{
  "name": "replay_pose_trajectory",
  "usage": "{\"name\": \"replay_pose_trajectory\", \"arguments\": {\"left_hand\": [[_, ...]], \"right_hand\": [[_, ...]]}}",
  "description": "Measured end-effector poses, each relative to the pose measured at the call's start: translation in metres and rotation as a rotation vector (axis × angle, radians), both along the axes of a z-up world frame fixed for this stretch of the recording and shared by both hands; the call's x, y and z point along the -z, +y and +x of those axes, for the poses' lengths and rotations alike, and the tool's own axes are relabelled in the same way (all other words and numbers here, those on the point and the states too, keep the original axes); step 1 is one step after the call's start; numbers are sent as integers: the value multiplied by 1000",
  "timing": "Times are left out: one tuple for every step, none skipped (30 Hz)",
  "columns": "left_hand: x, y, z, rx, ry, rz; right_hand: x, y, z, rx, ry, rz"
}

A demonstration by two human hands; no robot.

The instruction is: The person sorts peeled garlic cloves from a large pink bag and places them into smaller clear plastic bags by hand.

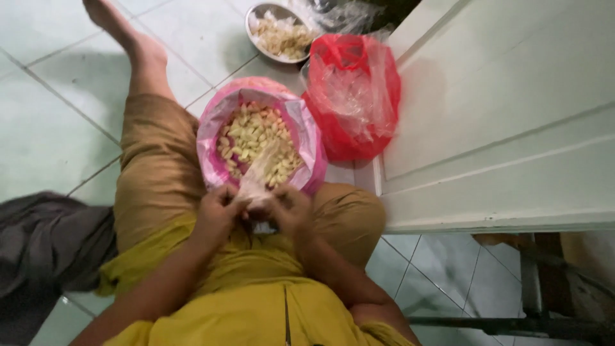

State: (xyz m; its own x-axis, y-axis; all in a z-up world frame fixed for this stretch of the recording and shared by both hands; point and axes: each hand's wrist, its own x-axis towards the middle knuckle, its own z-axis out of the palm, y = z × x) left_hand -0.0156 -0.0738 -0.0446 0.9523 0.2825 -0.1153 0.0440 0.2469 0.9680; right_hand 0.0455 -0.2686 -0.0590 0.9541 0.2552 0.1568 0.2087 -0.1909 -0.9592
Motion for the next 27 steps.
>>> {"name": "replay_pose_trajectory", "arguments": {"left_hand": [[-5, -3, -2, -8, 18, -4], [-10, -5, -1, -35, -7, 154], [-16, -7, 0, -59, -32, 313], [-24, -8, -3, -62, -27, 313], [-33, -9, -6, -82, -81, 343], [-42, -10, -6, -102, -143, 373], [-40, -5, -5, -105, -145, 373], [-38, -1, -5, -130, -279, 598], [-36, 3, -4, -155, -415, 823], [-39, 1, -3, -153, -418, 825], [-43, -2, -3, -107, -405, 701], [-46, -4, -2, -63, -389, 576], [-43, -5, -4, -63, -391, 579], [-40, -6, -6, -35, -318, 521], [-37, -7, -7, -8, -245, 463], [-41, -10, -9, -2, -241, 464], [-44, -14, -11, 81, -213, 239], [-48, -17, -11, 159, -184, 14], [-37, -20, -12, 161, -183, 14], [-28, -23, -10, 178, -156, -312], [-18, -26, -8, 194, -125, -639], [-12, -26, -6, 192, -123, -640], [-5, -27, -3, 180, -74, -707], [2, -27, -4, 166, -18, -775], [-2, -30, -5, 163, -8, -776], [-6, -31, -2, 183, -20, -775], [-10, -33, 0, 204, -31, -774]], "right_hand": [[-9, 1, -2, -8, 18, -4], [-19, 3, -1, 60, -8, 38], [-30, 5, 0, 130, -33, 79], [-39, 7, -2, 127, -28, 79], [-48, 8, -4, 54, -70, 35], [-59, 10, -4, -18, -119, -10], [-63, 14, -9, -20, -121, -9], [-66, 18, -15, -72, -97, -7], [-70, 22, -22, -123, -73, -4], [-65, 21, -22, -121, -75, -1], [-59, 20, -23, -108, -47, -51], [-54, 18, -23, -98, -18, -101], [-49, 16, -19, -98, -20, -99], [-43, 14, -15, -30, -167, -202], [-37, 11, -12, 39, -314, -306], [-36, 10, -8, 44, -308, -305], [-34, 8, -4, 65, -452, -368], [-33, 7, 1, 84, -599, -430], [-35, 6, -2, 85, -596, -430], [-37, 6, -2, 40, -551, -325], [-40, 6, -2, -4, -505, -220], [-32, 5, 0, -5, -502, -220], [-24, 5, 3, -115, -357, -29], [-16, 4, 1, -218, -201, 163], [-19, 7, -6, -216, -192, 164], [-22, 10, -10, -236, 69, 424], [-26, 14, -13, -251, 333, 681]]}}
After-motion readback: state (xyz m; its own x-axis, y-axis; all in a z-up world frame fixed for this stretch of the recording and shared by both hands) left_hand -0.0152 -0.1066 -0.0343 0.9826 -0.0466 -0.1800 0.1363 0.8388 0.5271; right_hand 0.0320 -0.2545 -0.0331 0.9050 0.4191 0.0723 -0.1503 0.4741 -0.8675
